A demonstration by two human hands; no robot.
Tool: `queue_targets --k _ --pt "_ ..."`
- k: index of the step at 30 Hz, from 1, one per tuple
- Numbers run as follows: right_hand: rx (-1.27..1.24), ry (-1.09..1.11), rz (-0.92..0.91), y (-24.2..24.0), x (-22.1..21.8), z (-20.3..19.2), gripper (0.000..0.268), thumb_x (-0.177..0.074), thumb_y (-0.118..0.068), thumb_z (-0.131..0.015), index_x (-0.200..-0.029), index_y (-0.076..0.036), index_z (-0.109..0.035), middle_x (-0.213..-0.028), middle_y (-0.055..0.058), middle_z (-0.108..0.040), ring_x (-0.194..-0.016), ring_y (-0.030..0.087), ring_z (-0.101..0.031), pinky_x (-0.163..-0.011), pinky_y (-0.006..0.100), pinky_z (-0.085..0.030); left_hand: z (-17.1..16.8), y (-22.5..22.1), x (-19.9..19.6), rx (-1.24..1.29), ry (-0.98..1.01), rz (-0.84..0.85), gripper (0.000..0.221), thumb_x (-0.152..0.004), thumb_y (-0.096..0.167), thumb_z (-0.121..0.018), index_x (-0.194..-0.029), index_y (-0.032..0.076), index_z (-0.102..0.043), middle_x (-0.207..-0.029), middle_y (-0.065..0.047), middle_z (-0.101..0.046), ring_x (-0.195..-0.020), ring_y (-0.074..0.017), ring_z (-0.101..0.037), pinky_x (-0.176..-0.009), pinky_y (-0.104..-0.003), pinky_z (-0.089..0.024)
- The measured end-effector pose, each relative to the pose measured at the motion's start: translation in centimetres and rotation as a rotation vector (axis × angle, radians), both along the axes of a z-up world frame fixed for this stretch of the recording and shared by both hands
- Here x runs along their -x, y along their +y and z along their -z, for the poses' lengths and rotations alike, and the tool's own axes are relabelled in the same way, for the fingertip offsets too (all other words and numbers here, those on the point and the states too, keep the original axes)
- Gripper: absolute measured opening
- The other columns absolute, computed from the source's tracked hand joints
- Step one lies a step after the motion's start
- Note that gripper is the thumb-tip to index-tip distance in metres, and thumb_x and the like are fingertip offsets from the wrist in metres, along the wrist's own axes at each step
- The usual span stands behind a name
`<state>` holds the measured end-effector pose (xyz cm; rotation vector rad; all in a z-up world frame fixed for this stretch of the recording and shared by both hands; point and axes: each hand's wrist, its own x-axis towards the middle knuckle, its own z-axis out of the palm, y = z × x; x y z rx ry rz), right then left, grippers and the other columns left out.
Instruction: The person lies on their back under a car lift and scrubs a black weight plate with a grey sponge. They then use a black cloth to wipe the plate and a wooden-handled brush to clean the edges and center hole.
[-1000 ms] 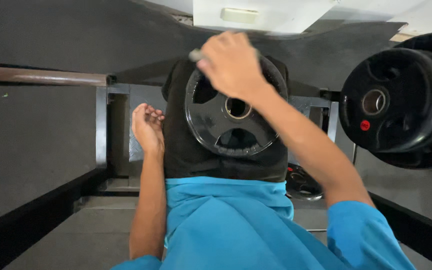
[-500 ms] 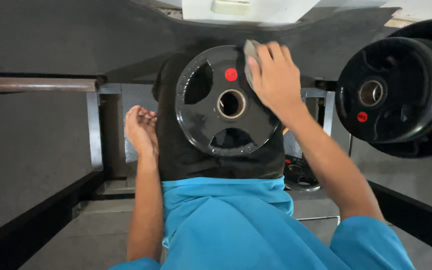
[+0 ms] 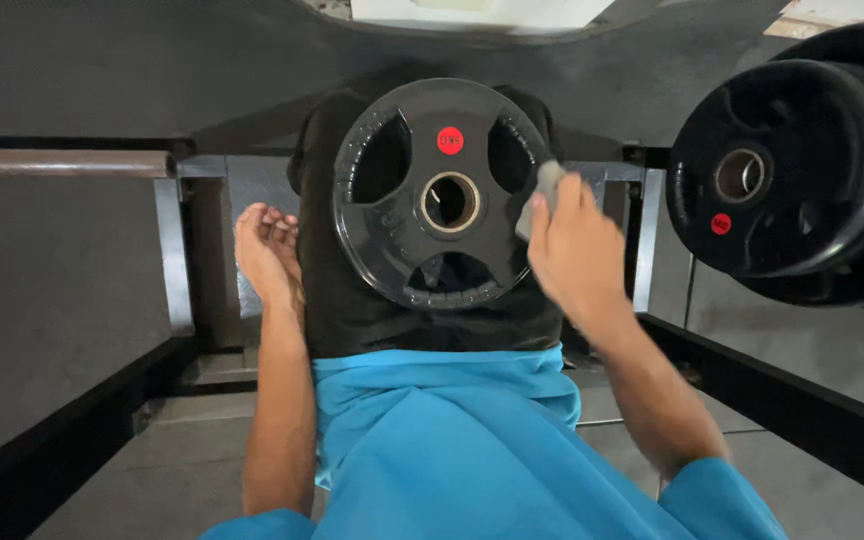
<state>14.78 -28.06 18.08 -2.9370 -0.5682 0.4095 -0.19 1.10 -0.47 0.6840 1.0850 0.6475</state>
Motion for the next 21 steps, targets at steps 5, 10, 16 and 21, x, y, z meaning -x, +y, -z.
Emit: queue_targets --k 5,10,16,21 --pt "0.087 0.178 0.005 -0.7 5.3 -0.4 0.045 -0.108 -0.033 -0.041 -0.127 0.006 -0.049 -0.104 0.03 -0.067 -0.078 0.055 -0.071 -0.062 0.061 -0.058 0.2 0.1 -0.1 -0.003 -0.006 -0.004 0.011 -0.097 0.024 -0.062 -0.1 0.014 -0.064 -0.079 -0.002 -0.062 -0.072 -0.0173 -0.072 -0.071 -0.027 -0.058" --pt "-0.022 0.505 -0.179 -1.0 9.8 -1.1 0.052 -0.099 -0.043 -0.048 -0.126 0.001 -0.053 -0.103 0.026 -0.071 -0.087 0.052 -0.073 -0.07 0.061 -0.058 0.0 -0.1 0.1 -0.013 -0.008 -0.002 0.009 -0.097 0.025 -0.062 -0.098 0.017 -0.065 -0.079 0.0 -0.061 -0.071 -0.0169 -0.071 -0.069 -0.027 -0.056" --pt "-0.509 0.219 0.166 -1.7 2.9 -2.7 0.044 -0.102 -0.036 -0.057 -0.125 0.002 -0.055 -0.106 0.031 -0.064 -0.1 0.057 -0.064 -0.081 0.059 -0.055 -0.6 -0.7 0.3 -0.01 -0.012 -0.011 0.009 -0.097 0.024 -0.064 -0.097 0.016 -0.065 -0.079 -0.001 -0.062 -0.072 -0.0184 -0.07 -0.068 -0.029 -0.057" --pt "-0.724 0.087 0.376 -4.2 1.0 2.2 0.037 -0.115 -0.033 -0.043 -0.133 0.0 -0.045 -0.11 0.026 -0.058 -0.106 0.047 -0.064 -0.09 0.055 -0.049 -1.2 -0.8 -0.2 0.025 -0.01 -0.012 0.008 -0.097 0.024 -0.062 -0.099 0.016 -0.063 -0.079 -0.001 -0.062 -0.071 -0.0162 -0.07 -0.066 -0.026 -0.057"
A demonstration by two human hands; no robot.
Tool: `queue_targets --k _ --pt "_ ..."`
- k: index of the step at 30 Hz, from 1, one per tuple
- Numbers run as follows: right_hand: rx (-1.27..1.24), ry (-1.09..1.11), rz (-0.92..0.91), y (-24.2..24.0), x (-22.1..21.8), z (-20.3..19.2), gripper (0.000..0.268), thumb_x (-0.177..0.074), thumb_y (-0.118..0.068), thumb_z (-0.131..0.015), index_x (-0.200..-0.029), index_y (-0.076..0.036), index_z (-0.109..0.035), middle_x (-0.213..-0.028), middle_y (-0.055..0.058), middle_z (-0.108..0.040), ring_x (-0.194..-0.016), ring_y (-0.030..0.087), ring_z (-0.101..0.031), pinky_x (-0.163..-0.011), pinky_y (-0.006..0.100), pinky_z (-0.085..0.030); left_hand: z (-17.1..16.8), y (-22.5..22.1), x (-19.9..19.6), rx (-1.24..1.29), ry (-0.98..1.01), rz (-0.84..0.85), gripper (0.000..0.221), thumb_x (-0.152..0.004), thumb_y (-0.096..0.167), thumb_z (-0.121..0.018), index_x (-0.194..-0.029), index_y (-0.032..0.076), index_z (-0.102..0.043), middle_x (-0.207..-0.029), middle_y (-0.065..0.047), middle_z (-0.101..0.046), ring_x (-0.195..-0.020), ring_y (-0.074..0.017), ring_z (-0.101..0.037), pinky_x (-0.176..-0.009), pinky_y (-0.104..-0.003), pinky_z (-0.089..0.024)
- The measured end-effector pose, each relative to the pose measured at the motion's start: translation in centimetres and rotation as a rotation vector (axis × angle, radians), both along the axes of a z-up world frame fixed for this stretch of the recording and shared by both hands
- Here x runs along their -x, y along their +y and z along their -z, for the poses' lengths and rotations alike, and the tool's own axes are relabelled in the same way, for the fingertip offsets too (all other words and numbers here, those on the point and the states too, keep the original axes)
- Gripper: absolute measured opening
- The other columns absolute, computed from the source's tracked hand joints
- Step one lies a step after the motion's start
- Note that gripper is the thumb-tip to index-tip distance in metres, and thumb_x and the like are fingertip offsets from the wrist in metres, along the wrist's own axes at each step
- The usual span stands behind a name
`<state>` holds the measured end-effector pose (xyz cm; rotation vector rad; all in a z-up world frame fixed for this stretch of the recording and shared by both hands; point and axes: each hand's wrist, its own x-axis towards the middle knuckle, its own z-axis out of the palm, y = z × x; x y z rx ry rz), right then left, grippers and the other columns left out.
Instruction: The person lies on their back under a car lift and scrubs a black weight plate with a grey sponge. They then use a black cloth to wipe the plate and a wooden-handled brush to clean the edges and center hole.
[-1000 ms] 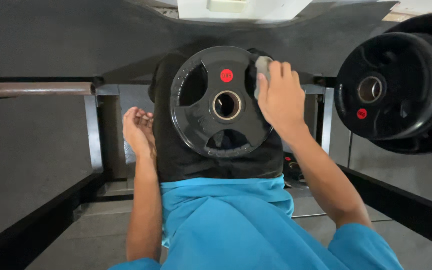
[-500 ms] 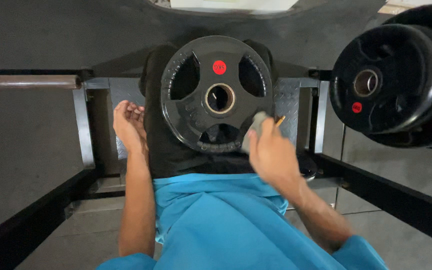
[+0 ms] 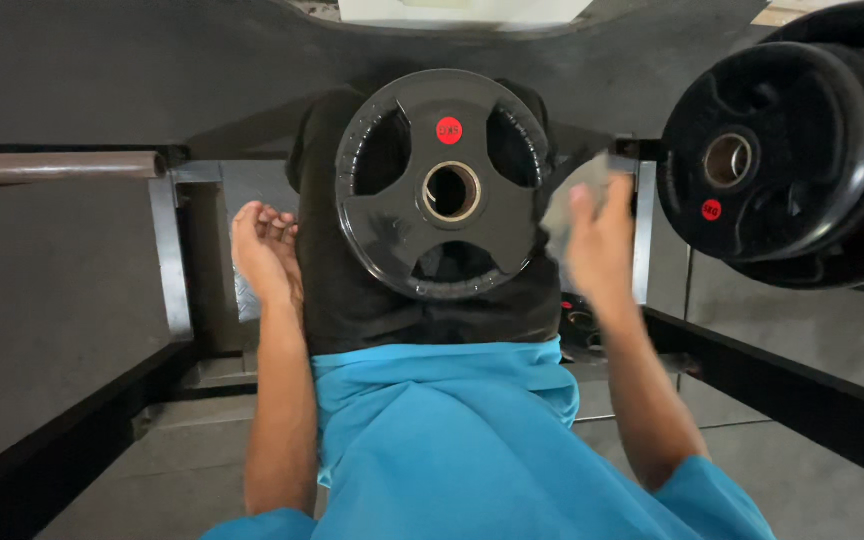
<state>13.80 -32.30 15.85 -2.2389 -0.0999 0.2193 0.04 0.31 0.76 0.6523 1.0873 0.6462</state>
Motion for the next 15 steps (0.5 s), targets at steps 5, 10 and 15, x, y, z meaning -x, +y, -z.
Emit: queue_targets --k 5,10,15 --pt "0.249 0.01 -0.085 0.4 5.1 1.7 0.034 -0.105 -0.017 -0.06 -0.127 0.008 -0.051 -0.109 0.03 -0.06 -0.095 0.055 -0.062 -0.083 0.052 -0.056 1.2 0.5 -0.3 -0.024 0.016 0.008 0.01 -0.097 0.026 -0.063 -0.101 0.017 -0.064 -0.08 0.001 -0.064 -0.072 -0.0162 -0.071 -0.067 -0.027 -0.058" --pt "0.245 -0.457 -0.432 0.3 8.4 3.7 0.022 -0.1 -0.022 -0.064 -0.114 -0.004 -0.062 -0.098 0.001 -0.045 -0.082 0.034 -0.053 -0.075 0.042 -0.047 1.6 0.6 0.1 -0.013 0.029 -0.002 0.008 -0.095 0.023 -0.065 -0.098 0.017 -0.063 -0.078 -0.001 -0.061 -0.07 -0.0185 -0.072 -0.066 -0.027 -0.056" --pt "0.358 -0.458 -0.753 4.7 9.5 5.4 0.012 -0.084 -0.025 -0.063 -0.077 -0.017 -0.068 -0.067 0.003 -0.057 -0.065 0.038 -0.058 -0.055 0.048 -0.046 1.5 0.7 0.1 -0.064 0.016 0.009 0.011 -0.097 0.024 -0.064 -0.101 0.015 -0.064 -0.08 -0.001 -0.061 -0.072 -0.0195 -0.072 -0.069 -0.029 -0.056"
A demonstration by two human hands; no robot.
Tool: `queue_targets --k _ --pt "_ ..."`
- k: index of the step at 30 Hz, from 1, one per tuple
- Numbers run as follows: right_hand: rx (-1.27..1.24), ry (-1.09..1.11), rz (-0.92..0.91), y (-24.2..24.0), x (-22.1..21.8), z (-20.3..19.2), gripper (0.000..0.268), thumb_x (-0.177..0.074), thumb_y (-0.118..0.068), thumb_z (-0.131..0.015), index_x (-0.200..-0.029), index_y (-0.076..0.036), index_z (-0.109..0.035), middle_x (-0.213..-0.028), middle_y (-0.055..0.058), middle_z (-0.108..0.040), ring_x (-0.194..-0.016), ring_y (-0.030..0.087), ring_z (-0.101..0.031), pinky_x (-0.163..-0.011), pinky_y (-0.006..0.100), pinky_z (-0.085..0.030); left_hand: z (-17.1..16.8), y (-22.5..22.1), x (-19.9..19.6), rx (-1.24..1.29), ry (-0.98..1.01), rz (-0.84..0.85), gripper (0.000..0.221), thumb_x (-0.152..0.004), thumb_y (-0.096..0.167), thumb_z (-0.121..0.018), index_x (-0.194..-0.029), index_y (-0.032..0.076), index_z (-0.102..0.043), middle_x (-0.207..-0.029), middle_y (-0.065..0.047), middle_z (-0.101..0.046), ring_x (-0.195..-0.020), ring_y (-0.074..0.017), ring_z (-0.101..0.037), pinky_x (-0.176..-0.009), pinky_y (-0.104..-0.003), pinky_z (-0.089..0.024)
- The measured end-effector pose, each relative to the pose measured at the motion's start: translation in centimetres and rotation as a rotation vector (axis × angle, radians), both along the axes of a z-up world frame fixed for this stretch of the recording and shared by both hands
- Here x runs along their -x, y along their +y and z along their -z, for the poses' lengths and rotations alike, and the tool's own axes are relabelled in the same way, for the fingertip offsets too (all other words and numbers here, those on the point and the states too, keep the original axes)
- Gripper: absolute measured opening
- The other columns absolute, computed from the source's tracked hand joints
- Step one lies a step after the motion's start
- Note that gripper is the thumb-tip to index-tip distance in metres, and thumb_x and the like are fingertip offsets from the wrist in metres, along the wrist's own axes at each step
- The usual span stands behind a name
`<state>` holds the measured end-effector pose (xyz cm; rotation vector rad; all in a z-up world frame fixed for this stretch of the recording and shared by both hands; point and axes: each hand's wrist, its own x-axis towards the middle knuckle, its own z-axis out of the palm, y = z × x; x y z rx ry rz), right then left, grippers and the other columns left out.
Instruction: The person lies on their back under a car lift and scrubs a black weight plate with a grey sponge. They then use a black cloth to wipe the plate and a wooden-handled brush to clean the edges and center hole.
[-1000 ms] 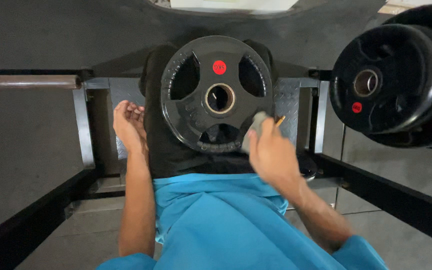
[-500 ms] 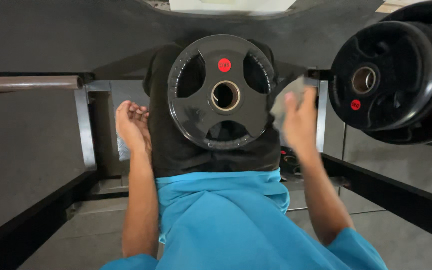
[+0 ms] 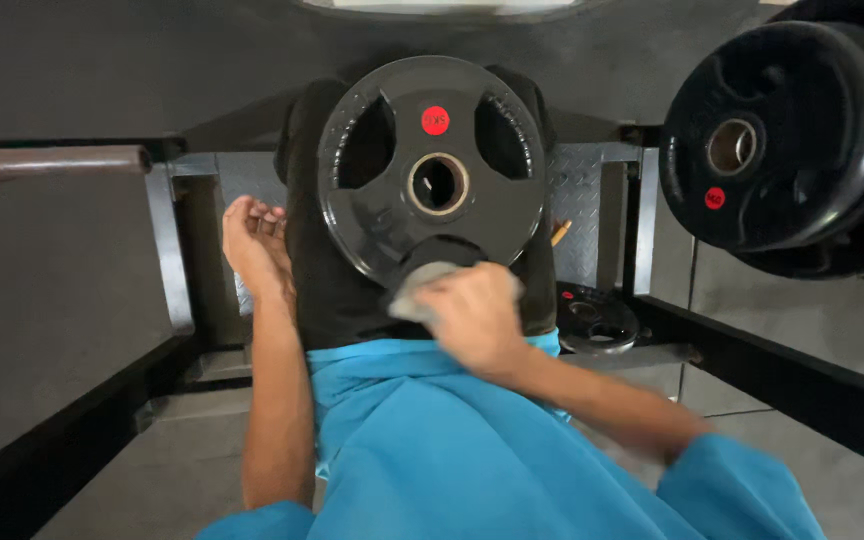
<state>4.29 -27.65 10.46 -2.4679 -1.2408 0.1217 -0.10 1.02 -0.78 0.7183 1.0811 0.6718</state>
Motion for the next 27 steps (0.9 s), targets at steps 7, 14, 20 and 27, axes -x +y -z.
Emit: queue_targets --k 7,14,20,27 --pt "-0.37 -0.416 -0.213 9.9 0.2 -1.6 0.026 -0.106 -0.015 -0.042 -0.099 -0.01 -0.067 -0.096 0.01 -0.054 -0.095 0.032 -0.059 -0.085 0.05 -0.052 -0.5 -0.2 0.1 0.021 -0.034 -0.02 0.01 -0.097 0.024 -0.062 -0.101 0.016 -0.062 -0.081 -0.001 -0.058 -0.072 -0.0199 -0.069 -0.066 -0.028 -0.055" --pt "-0.321 -0.363 -0.38 6.1 -1.0 -2.7 0.022 -0.107 -0.012 -0.042 -0.098 -0.012 -0.063 -0.105 0.008 -0.058 -0.103 0.031 -0.06 -0.091 0.045 -0.05 0.1 -0.1 1.2 0.011 -0.04 -0.012 0.011 -0.099 0.027 -0.063 -0.101 0.016 -0.062 -0.084 -0.001 -0.059 -0.075 -0.0206 -0.07 -0.067 -0.028 -0.056" --pt "0.044 0.538 -0.059 -3.6 -6.2 -4.4 0.025 -0.085 -0.022 -0.064 -0.069 -0.005 -0.07 -0.07 0.022 -0.067 -0.076 0.044 -0.067 -0.076 0.053 -0.051 0.2 -0.2 0.6 0.056 -0.03 -0.026 0.008 -0.097 0.022 -0.064 -0.1 0.015 -0.061 -0.081 -0.001 -0.061 -0.072 -0.0186 -0.071 -0.062 -0.028 -0.056" --pt "-0.524 -0.212 0.2 -4.7 -8.1 -2.8 0.031 -0.092 -0.027 -0.081 -0.109 -0.002 -0.076 -0.099 0.014 -0.068 -0.084 0.032 -0.062 -0.072 0.04 -0.049 -5.0 -1.8 0.2 -0.187 -0.027 -0.118 0.007 -0.099 0.018 -0.061 -0.105 0.014 -0.063 -0.083 -0.001 -0.063 -0.072 -0.0155 -0.07 -0.06 -0.026 -0.054"
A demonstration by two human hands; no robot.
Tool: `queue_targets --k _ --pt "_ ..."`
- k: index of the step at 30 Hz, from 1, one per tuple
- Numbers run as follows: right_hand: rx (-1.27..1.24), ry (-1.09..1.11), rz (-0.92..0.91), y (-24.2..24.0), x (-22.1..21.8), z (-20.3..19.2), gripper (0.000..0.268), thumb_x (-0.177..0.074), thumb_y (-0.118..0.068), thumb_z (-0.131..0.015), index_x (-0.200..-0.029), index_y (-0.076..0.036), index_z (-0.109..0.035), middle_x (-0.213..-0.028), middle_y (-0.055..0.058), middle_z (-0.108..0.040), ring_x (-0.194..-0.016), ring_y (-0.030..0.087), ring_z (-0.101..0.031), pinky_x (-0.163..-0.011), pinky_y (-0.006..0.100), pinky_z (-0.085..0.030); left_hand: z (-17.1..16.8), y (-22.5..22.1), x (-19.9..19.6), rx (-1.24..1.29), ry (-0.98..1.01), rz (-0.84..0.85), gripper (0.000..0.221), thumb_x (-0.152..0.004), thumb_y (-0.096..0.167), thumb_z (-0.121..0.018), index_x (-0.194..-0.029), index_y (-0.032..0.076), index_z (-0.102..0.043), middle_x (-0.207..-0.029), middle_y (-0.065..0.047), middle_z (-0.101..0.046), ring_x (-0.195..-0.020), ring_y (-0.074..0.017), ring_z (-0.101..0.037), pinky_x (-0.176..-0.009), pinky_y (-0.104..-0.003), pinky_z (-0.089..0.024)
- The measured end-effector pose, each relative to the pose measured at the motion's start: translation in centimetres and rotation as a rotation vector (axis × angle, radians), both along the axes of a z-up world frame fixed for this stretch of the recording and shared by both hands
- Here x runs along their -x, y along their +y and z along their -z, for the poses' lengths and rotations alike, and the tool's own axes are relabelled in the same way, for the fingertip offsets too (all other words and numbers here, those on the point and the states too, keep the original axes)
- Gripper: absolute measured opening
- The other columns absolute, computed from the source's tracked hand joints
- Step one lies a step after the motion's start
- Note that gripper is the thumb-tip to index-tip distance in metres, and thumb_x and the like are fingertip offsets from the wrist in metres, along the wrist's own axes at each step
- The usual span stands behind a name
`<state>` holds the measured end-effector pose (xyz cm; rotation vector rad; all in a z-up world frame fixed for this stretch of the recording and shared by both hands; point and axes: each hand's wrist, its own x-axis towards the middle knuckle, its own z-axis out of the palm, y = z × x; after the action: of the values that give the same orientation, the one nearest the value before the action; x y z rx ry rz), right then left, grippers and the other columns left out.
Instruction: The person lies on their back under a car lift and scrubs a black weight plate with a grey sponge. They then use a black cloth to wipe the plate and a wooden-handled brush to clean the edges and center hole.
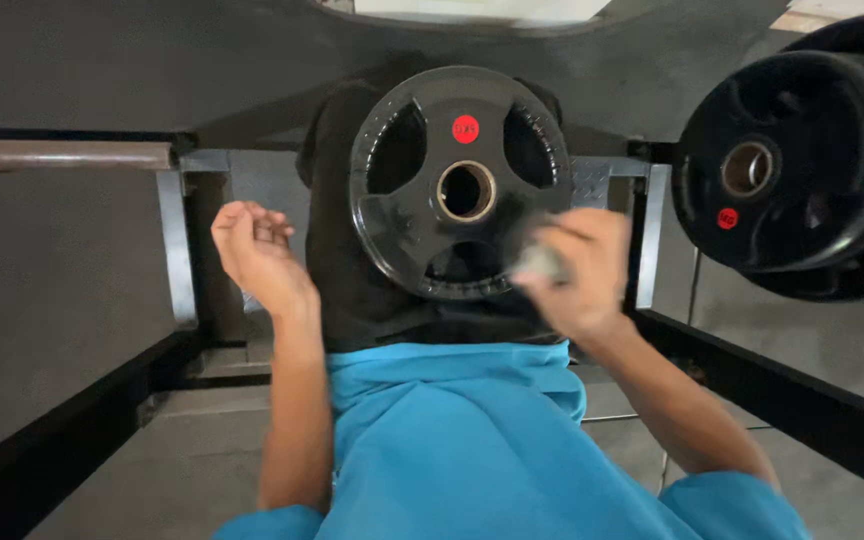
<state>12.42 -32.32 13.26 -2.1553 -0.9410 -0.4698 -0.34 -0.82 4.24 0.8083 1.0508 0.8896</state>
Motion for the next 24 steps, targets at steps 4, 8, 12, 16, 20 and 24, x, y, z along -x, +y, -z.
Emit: queue_targets --k 4,8,12,16,20,24 --pt "0.272 0.029 -0.29 4.7 -1.1 1.3 0.035 -0.092 -0.043 -0.077 -0.096 -0.01 -0.066 -0.094 0.007 -0.054 -0.089 0.03 -0.053 -0.075 0.042 -0.042 -7.1 -3.4 -1.9 -0.158 -0.238 0.008 0.012 -0.102 0.008 -0.055 -0.113 0.014 -0.053 -0.093 -0.006 -0.056 -0.076 -0.0177 -0.065 -0.064 -0.027 -0.053" --pt "0.381 -0.131 -0.162 9.2 -6.1 0.2 0.028 -0.104 -0.038 -0.065 -0.101 -0.011 -0.062 -0.097 0.007 -0.047 -0.096 0.033 -0.05 -0.077 0.045 -0.038 -3.6 -5.4 -3.6 -0.474 -0.224 0.079 0.012 -0.105 0.001 -0.054 -0.115 0.006 -0.048 -0.097 -0.01 -0.051 -0.075 -0.0179 -0.059 -0.068 -0.028 -0.049" --pt "0.35 -0.14 -0.071 14.2 -10.0 -1.2 0.044 -0.114 -0.041 -0.039 -0.1 -0.005 -0.059 -0.105 0.014 -0.052 -0.095 0.033 -0.046 -0.079 0.047 -0.037 -5.1 -5.1 -3.2 -0.462 -0.278 0.118 0.008 -0.103 0.01 -0.056 -0.111 0.01 -0.055 -0.094 -0.007 -0.053 -0.077 -0.0173 -0.055 -0.069 -0.03 -0.047" --pt "0.265 -0.321 0.104 16.5 -11.2 -0.8 0.027 -0.108 -0.03 -0.058 -0.091 -0.009 -0.055 -0.089 0.007 -0.053 -0.081 0.026 -0.046 -0.068 0.039 -0.039 -6.9 -5.6 -3.5 -0.426 -0.029 0.193 0.005 -0.1 0.009 -0.055 -0.104 0.011 -0.058 -0.088 -0.004 -0.056 -0.08 -0.0131 -0.057 -0.074 -0.027 -0.051" --pt "0.759 -0.143 0.145 17.5 -3.9 -4.4 0.045 -0.1 -0.023 -0.046 -0.061 -0.016 -0.067 -0.063 0.006 -0.064 -0.059 0.026 -0.061 -0.045 0.038 -0.044 -7.4 -5.9 -3.1 -0.613 0.16 0.296 0.01 -0.103 0.003 -0.054 -0.11 0.007 -0.061 -0.106 -0.003 -0.06 -0.098 -0.0144 -0.059 -0.09 -0.027 -0.05" --pt "0.396 -0.333 -0.271 12.2 -1.9 -1.0 0.027 -0.105 -0.04 -0.054 -0.097 -0.016 -0.063 -0.083 0.002 -0.052 -0.078 0.022 -0.061 -0.064 0.031 -0.05 -7.9 -5.2 -3.7 -0.858 0.275 0.373 0.022 -0.102 0.003 -0.062 -0.123 0.008 -0.065 -0.113 -0.009 -0.062 -0.108 -0.0274 -0.06 -0.098 -0.039 -0.048"
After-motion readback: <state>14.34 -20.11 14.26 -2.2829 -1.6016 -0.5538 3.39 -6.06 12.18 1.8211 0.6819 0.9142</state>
